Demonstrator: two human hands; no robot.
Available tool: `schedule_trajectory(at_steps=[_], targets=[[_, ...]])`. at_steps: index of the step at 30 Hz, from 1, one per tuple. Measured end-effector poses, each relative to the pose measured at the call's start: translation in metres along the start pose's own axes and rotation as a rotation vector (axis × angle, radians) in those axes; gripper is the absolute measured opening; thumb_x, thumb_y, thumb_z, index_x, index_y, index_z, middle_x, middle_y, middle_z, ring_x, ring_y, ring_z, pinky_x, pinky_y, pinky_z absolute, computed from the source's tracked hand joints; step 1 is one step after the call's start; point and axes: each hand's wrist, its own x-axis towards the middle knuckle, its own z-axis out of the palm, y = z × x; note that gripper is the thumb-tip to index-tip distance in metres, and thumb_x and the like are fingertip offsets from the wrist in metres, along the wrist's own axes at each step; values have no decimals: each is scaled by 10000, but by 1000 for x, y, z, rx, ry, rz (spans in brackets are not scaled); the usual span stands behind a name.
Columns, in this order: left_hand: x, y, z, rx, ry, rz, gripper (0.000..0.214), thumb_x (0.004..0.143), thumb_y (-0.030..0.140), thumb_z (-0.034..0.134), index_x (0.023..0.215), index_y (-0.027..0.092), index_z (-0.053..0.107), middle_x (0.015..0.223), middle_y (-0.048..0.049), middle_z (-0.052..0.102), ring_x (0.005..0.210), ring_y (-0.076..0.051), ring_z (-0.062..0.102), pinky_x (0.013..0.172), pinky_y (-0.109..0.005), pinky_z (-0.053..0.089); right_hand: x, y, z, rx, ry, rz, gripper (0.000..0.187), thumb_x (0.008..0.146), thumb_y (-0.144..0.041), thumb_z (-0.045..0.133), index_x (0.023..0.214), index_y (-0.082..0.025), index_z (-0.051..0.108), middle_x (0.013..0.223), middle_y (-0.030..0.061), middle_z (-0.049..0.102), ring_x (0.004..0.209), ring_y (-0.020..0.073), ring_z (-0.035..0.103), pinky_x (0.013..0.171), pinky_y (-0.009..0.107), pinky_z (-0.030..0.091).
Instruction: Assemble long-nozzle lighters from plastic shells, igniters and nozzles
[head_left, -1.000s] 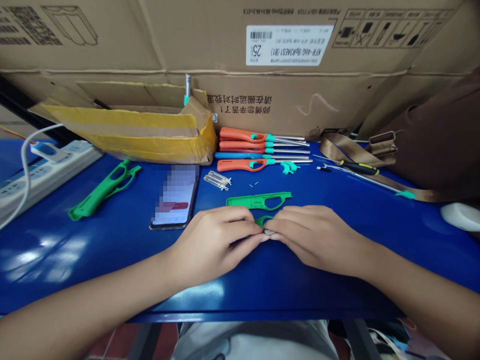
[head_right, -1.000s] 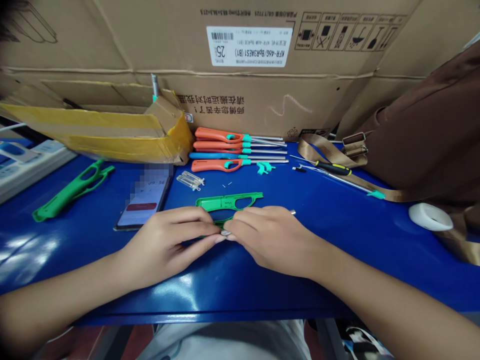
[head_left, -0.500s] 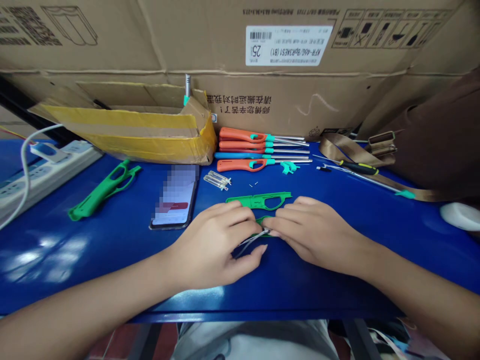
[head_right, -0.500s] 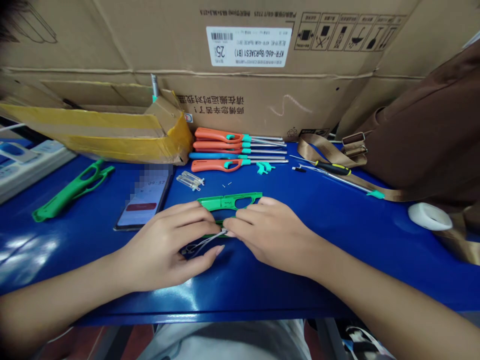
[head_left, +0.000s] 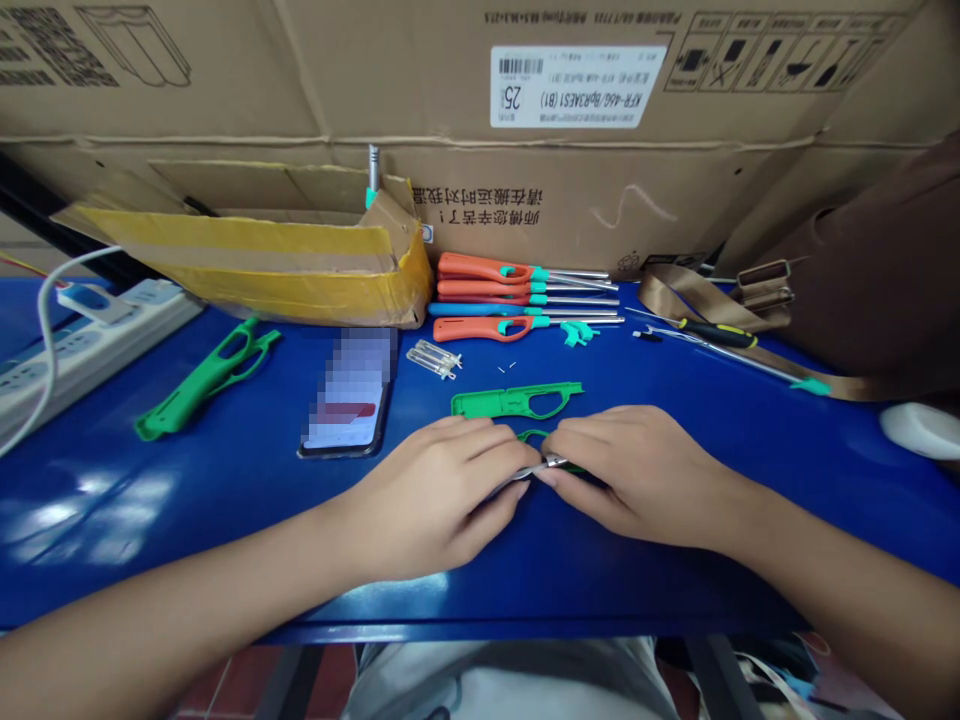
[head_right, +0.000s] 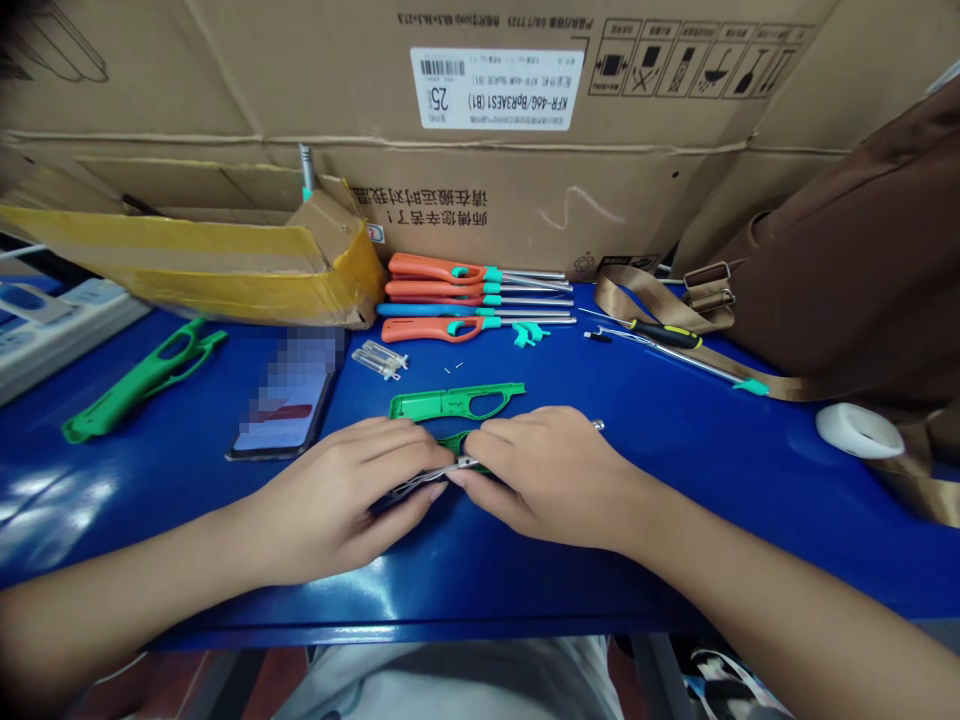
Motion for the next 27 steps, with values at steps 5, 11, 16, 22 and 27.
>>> schedule_trajectory(at_steps=[5, 11, 16, 22, 27], targets=[[1, -4, -4, -67, 13, -54, 281, 986, 235, 575, 1262, 186, 584, 1114, -37, 709, 1015, -194, 664, 914, -331, 508, -3, 4, -4, 18, -7, 3, 306, 1044, -343, 441, 833, -190, 603, 759, 13, 678, 653, 155, 611, 617, 298, 343], [-1, -15, -8, -25, 10, -66, 204, 986, 232, 585, 1173, 188, 656, 1051, -39, 702, 976, -199, 659, 894, -355, 531, -7, 16, -8, 37, 31, 79, 289, 1030, -325, 446, 843, -193, 622, 708, 7, 649, 627, 152, 578, 597, 296, 328], [-2, -19, -7, -21, 60, -105, 142, 1003, 224, 572, 1068, 171, 687, 1006, -49, 699, 949, -193, 666, 835, -321, 553, -9, 22, -9, 73, 91, 118, 338, 1029, -368, 470, 765, -193, 588, 644, -14, 569, 570, 129, 496, 585, 296, 309], [-3, -21, -4, 10, 134, -134, 127, 971, 204, 643, 1089, 161, 665, 929, -29, 708, 829, -158, 687, 734, -261, 565, -8, 21, -13, 83, -36, 148, 315, 1005, -329, 478, 723, -200, 535, 659, -16, 566, 592, 126, 509, 580, 301, 285], [-1, -23, -2, -27, 173, -101, 145, 972, 152, 631, 1104, 161, 688, 979, -41, 717, 875, -145, 700, 807, -253, 589, -7, 22, -17, 60, -178, 188, 302, 978, -319, 510, 697, -209, 481, 671, -9, 588, 592, 133, 517, 572, 305, 271]])
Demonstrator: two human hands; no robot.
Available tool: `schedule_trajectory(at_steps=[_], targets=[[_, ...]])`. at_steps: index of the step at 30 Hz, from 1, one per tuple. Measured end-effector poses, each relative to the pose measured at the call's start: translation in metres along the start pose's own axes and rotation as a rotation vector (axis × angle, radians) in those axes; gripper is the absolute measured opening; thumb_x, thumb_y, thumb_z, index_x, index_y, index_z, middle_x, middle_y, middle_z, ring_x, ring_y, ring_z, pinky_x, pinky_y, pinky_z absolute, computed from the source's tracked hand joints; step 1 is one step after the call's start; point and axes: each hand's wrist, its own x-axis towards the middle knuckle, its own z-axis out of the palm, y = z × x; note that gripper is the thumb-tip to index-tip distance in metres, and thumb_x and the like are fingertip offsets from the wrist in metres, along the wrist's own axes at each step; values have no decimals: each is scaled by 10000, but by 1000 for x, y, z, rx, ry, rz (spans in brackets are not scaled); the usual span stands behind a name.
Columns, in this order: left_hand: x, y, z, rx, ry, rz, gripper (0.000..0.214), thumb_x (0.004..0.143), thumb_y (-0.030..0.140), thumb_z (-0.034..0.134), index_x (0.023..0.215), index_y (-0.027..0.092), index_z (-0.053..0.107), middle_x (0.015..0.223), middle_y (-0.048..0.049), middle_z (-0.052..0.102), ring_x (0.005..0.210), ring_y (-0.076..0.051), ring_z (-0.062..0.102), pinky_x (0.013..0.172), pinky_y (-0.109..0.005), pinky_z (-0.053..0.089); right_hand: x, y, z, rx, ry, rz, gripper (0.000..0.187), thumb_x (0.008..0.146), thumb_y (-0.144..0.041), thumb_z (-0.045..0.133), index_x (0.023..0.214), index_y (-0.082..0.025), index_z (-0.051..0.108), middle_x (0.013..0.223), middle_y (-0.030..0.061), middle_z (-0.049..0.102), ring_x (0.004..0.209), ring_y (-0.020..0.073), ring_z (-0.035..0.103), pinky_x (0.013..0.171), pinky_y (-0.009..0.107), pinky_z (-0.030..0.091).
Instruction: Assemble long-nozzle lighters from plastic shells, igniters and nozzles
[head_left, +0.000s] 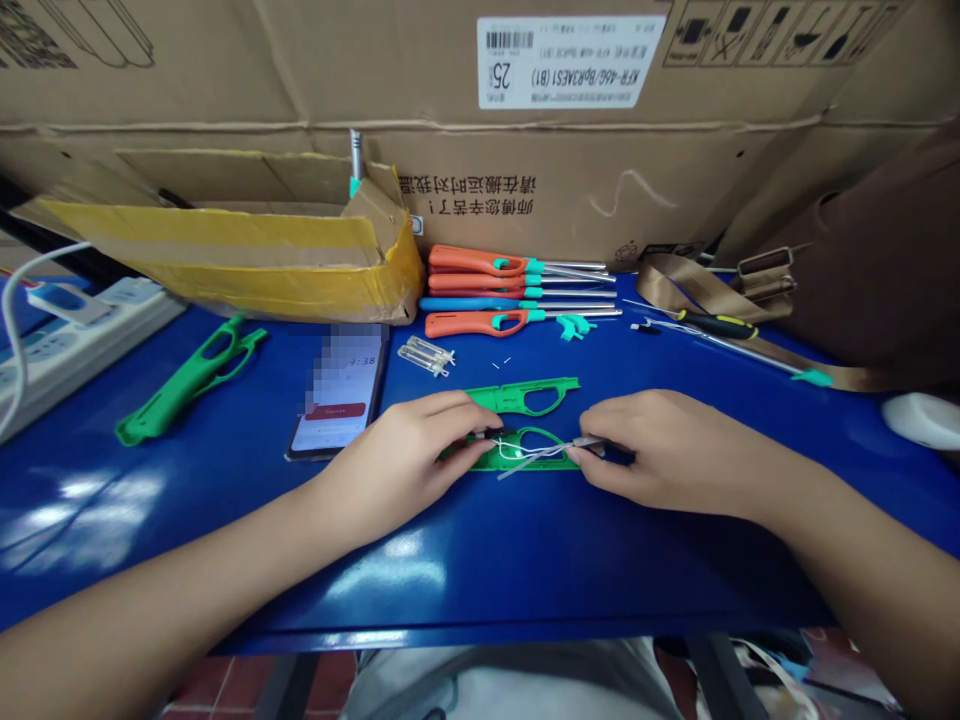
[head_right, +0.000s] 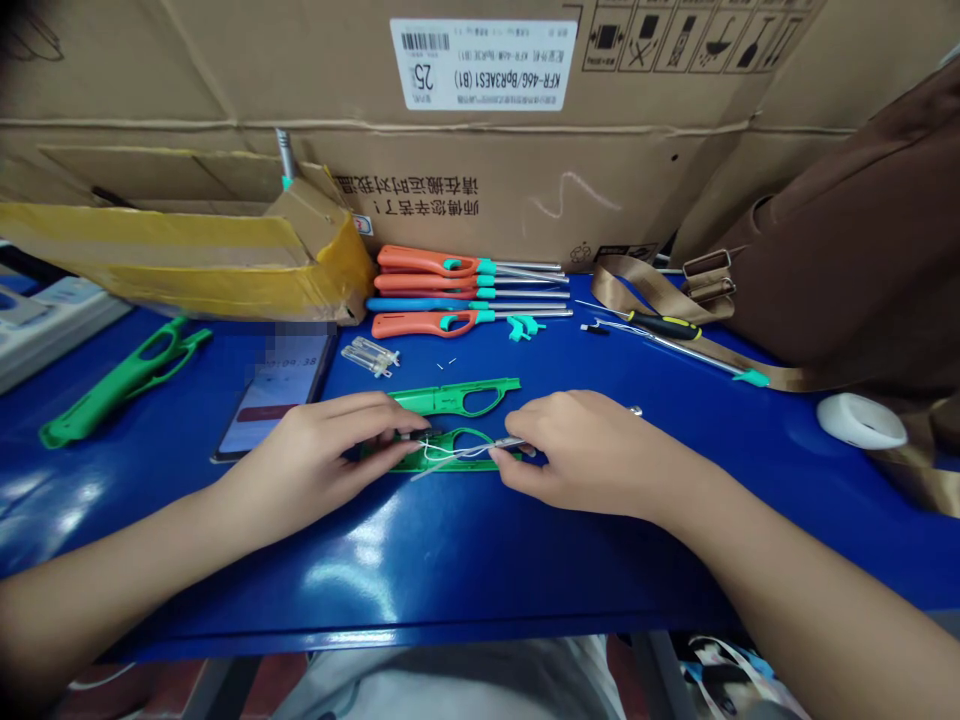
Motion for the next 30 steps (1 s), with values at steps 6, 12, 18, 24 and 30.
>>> schedule_trajectory(at_steps=[6, 12, 18, 24, 30], targets=[[1, -1, 5, -74, 2, 22, 210, 979, 138, 606, 1151, 166, 723, 1016, -56, 719, 909, -146, 708, 835, -263, 596, -3, 3, 0, -4, -48, 69, 195, 960, -337, 528, 809, -236, 457, 693, -24, 597, 582, 151, 523, 542, 303, 232], [1, -1, 7, -94, -9, 0, 240, 977, 124, 598, 1170, 170, 731, 1045, -61, 709, 918, -141, 705, 852, -265, 593, -4, 2, -1, -7, -96, 112, 227, 961, -369, 521, 798, -245, 423, 707, -18, 590, 584, 164, 514, 538, 306, 224], [1, -2, 8, -81, -8, 4, 238, 971, 122, 611, 1167, 165, 739, 1029, -59, 712, 906, -138, 705, 843, -257, 593, -5, 2, -3, 27, -106, 99, 244, 980, -394, 510, 797, -242, 458, 735, -2, 602, 621, 177, 532, 547, 308, 254], [1, -1, 10, -90, -2, -18, 220, 984, 155, 603, 1155, 182, 738, 1011, -54, 718, 908, -150, 713, 844, -279, 602, -7, 11, -2, 182, -103, 15, 245, 1008, -369, 536, 806, -231, 514, 820, -4, 637, 737, 171, 580, 617, 296, 356], [0, -3, 10, -80, -9, -35, 220, 979, 152, 616, 1156, 172, 745, 984, -49, 721, 894, -153, 708, 818, -275, 585, -9, 14, -2, 257, -129, -27, 239, 1059, -347, 462, 867, -233, 548, 901, 3, 642, 851, 181, 604, 729, 314, 424]])
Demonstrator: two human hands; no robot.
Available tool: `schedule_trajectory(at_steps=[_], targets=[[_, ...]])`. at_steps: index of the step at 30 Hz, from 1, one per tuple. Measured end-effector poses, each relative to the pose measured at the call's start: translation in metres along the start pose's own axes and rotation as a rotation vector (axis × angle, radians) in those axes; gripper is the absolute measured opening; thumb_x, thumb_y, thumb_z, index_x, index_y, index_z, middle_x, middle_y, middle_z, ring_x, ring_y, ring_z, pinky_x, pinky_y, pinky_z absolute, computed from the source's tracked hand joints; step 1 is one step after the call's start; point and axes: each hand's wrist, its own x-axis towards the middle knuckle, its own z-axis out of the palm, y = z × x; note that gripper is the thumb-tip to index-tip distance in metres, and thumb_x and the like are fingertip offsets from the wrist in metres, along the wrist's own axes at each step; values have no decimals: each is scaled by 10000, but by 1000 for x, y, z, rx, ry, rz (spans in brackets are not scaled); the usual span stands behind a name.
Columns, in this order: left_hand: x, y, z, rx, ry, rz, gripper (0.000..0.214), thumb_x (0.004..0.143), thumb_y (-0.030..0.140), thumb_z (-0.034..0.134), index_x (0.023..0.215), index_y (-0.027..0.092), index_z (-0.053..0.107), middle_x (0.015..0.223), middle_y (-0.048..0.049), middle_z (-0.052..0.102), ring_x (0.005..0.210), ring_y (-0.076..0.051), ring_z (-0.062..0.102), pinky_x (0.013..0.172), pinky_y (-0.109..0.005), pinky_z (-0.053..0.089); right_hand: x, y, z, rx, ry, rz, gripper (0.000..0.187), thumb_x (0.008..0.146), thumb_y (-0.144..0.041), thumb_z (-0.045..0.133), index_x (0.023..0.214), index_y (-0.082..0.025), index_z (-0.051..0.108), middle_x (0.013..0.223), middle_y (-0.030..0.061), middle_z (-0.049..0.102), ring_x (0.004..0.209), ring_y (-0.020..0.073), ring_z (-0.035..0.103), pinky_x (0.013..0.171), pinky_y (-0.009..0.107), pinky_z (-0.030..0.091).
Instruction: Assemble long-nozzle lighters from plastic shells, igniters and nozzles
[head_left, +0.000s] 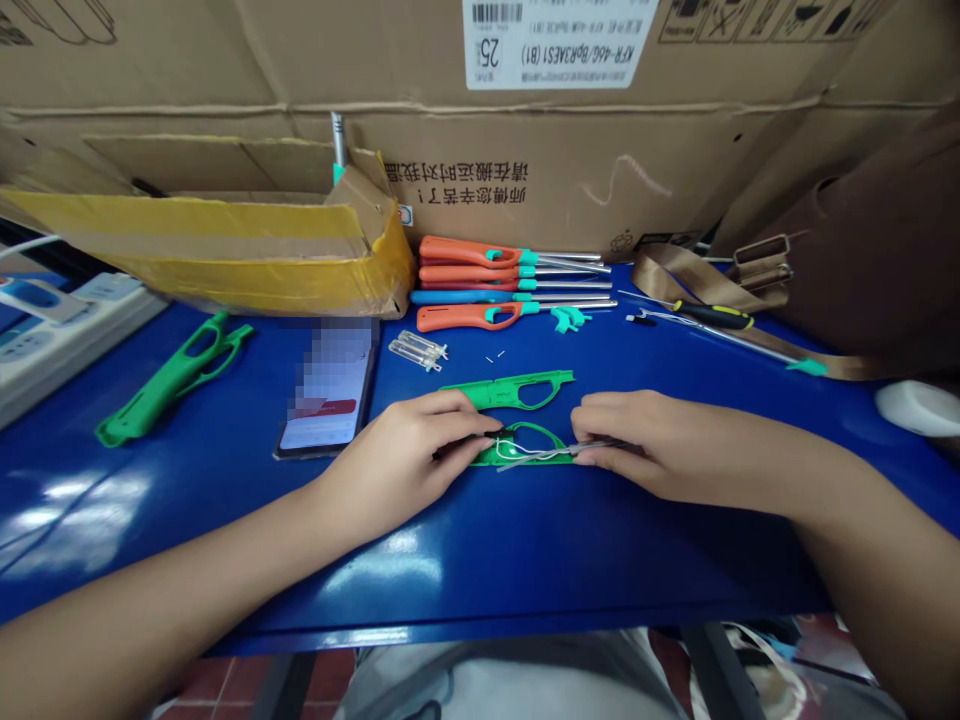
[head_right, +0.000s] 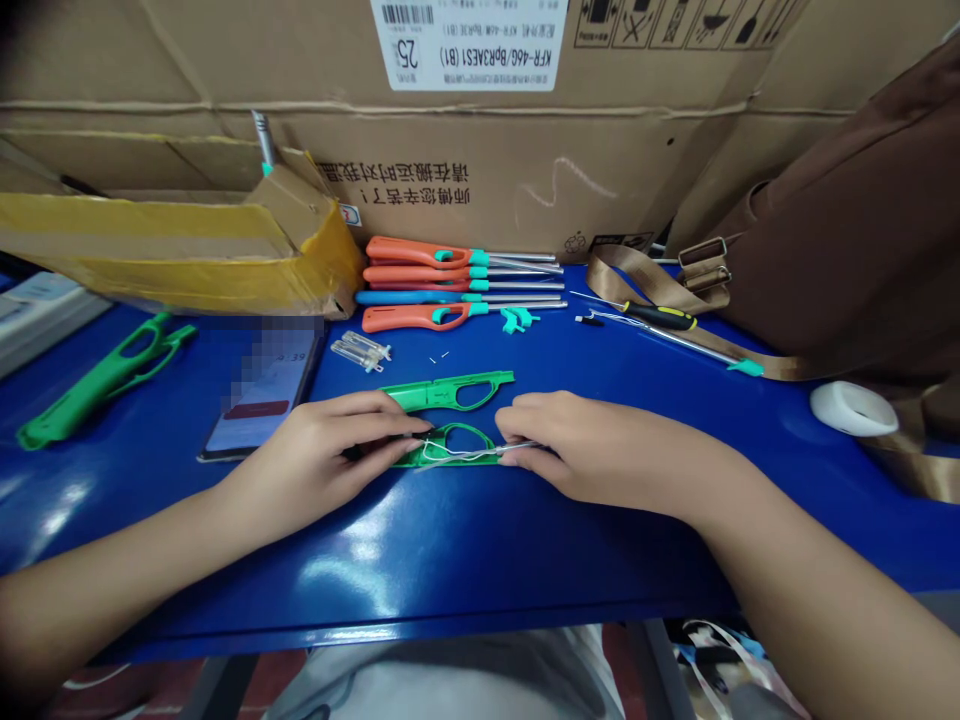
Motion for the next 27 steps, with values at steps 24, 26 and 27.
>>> schedule_trajectory(at_steps=[24, 26, 27], targets=[[1, -2, -1, 49, 8, 7, 215, 971, 142, 632, 1152, 153, 746, 964, -39, 705, 876, -139, 689, 813, -239, 558, -1, -1, -5, -17, -11, 74, 196, 1046, -326, 437, 902, -234, 532, 937, 8, 630, 817, 183, 572, 707, 321, 398], [1, -2, -1, 54, 8, 9, 213, 971, 146, 632, 1151, 156, 746, 964, -38, 706, 873, -141, 691, 809, -241, 561, 0, 0, -5, -30, 0, 52, 190, 1041, -311, 447, 895, -230, 537, 926, 8, 629, 802, 181, 570, 697, 317, 391], [1, -2, -1, 56, 11, 10, 211, 971, 147, 633, 1149, 157, 746, 967, -39, 708, 874, -142, 693, 808, -242, 563, 0, 0, -5, -39, 7, 41, 188, 1040, -308, 454, 894, -230, 543, 921, 7, 630, 795, 180, 569, 692, 315, 387]])
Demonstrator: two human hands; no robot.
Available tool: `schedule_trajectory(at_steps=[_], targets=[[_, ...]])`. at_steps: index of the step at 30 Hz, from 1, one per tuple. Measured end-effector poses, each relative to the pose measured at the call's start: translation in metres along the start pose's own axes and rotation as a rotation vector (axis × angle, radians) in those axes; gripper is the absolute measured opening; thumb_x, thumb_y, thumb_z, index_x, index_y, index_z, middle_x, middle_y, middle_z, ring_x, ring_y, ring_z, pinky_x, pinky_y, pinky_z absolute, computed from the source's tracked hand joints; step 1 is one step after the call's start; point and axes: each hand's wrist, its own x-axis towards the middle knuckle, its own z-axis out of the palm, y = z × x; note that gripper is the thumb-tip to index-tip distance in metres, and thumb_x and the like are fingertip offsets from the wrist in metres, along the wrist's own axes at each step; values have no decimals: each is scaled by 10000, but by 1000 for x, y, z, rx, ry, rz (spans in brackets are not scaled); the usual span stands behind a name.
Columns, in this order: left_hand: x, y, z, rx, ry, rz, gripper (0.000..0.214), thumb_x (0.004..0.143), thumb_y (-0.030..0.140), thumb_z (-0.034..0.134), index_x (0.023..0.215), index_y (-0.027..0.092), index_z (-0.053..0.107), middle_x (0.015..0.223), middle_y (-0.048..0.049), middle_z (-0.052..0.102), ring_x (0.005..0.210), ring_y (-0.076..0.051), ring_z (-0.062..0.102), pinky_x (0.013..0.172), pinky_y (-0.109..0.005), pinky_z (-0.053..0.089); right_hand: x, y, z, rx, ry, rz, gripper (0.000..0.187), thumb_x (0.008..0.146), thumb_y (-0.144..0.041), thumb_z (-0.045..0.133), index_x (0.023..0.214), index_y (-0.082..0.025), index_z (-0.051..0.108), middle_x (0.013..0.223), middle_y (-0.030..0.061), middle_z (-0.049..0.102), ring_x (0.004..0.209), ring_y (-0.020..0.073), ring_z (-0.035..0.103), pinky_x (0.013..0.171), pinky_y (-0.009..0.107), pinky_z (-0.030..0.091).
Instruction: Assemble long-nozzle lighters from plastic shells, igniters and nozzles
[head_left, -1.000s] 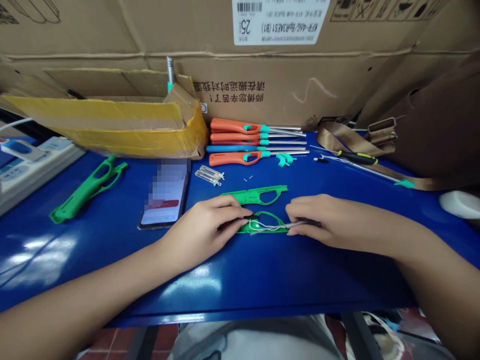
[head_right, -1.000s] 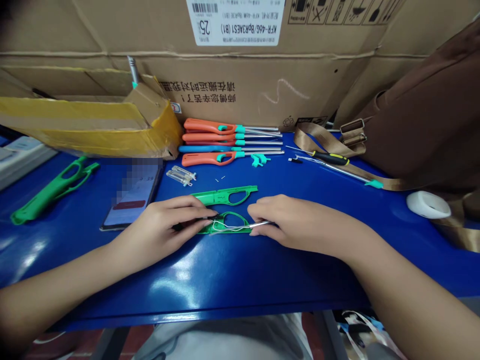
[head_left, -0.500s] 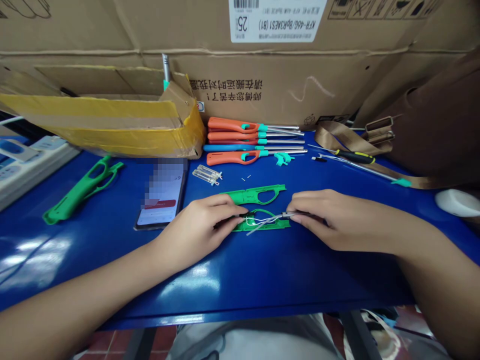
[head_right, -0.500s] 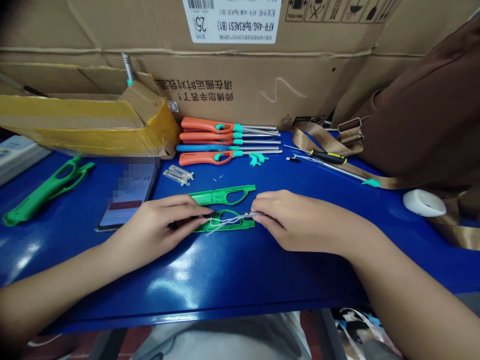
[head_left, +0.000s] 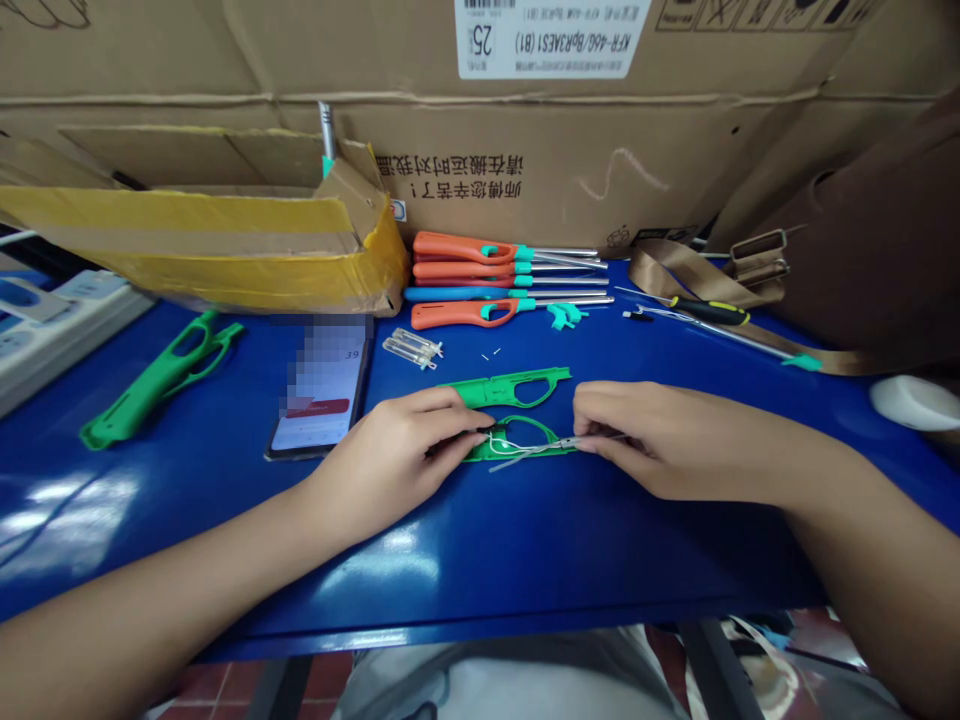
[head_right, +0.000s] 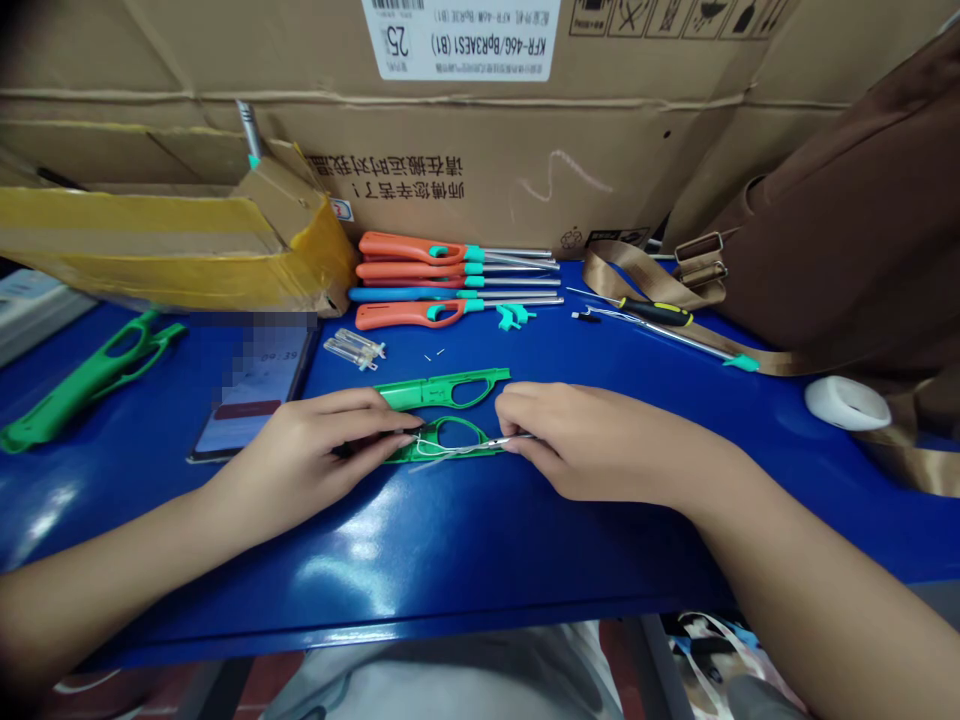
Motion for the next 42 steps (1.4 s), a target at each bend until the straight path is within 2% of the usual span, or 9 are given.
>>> schedule_trajectory(at_steps=[11, 17, 24, 27, 30, 35, 42], targets=[[-1, 2, 0, 19, 16, 21, 199, 965, 139, 638, 1129, 140, 752, 948, -41, 713, 861, -146, 700, 788, -235, 566, -1, -2, 5, -193, 112, -74, 179, 1022, -270, 509, 875, -229, 603, 870, -16, 641, 743, 166, 571, 644, 321, 351], [0, 2, 0, 33, 17, 27, 193, 964, 145, 643, 1121, 126, 755, 936, -46, 713, 846, -151, 700, 773, -247, 571, 0, 0, 6, -273, 150, -122, 185, 1001, -264, 559, 837, -231, 640, 833, -3, 647, 832, 197, 583, 681, 336, 366], [0, 1, 1, 34, 20, 35, 196, 966, 151, 641, 1126, 123, 751, 956, -50, 719, 868, -160, 706, 786, -256, 574, 5, 3, 4, -125, 170, -88, 160, 988, -376, 604, 968, -240, 688, 930, 3, 699, 916, 201, 611, 771, 348, 413], [-1, 1, 1, 37, 22, 35, 194, 972, 154, 631, 1124, 125, 750, 963, -50, 722, 870, -162, 708, 794, -260, 574, 9, 3, 8, -30, 162, -88, 160, 1008, -339, 569, 961, -229, 676, 934, 6, 695, 908, 191, 607, 810, 345, 414], [-2, 1, 1, 35, 14, 29, 202, 981, 158, 616, 1131, 131, 749, 963, -50, 720, 868, -164, 710, 788, -261, 575, 15, 5, 12, 81, 150, -52, 172, 997, -313, 571, 889, -216, 663, 895, 6, 686, 870, 176, 600, 784, 321, 415], [-2, 1, 2, 36, 4, 25, 216, 987, 168, 608, 1149, 135, 747, 973, -54, 719, 876, -173, 711, 793, -272, 576, 22, 3, 14, 220, 125, 139, 183, 924, -355, 651, 803, -222, 682, 798, -15, 683, 731, 147, 558, 672, 283, 402], [-1, 2, -2, 21, 15, 15, 198, 976, 159, 616, 1115, 125, 754, 969, -64, 738, 859, -180, 718, 773, -283, 584, 25, -3, 8, 120, 102, 177, 95, 916, -285, 630, 843, -238, 671, 746, -31, 665, 683, 139, 548, 598, 264, 347]])
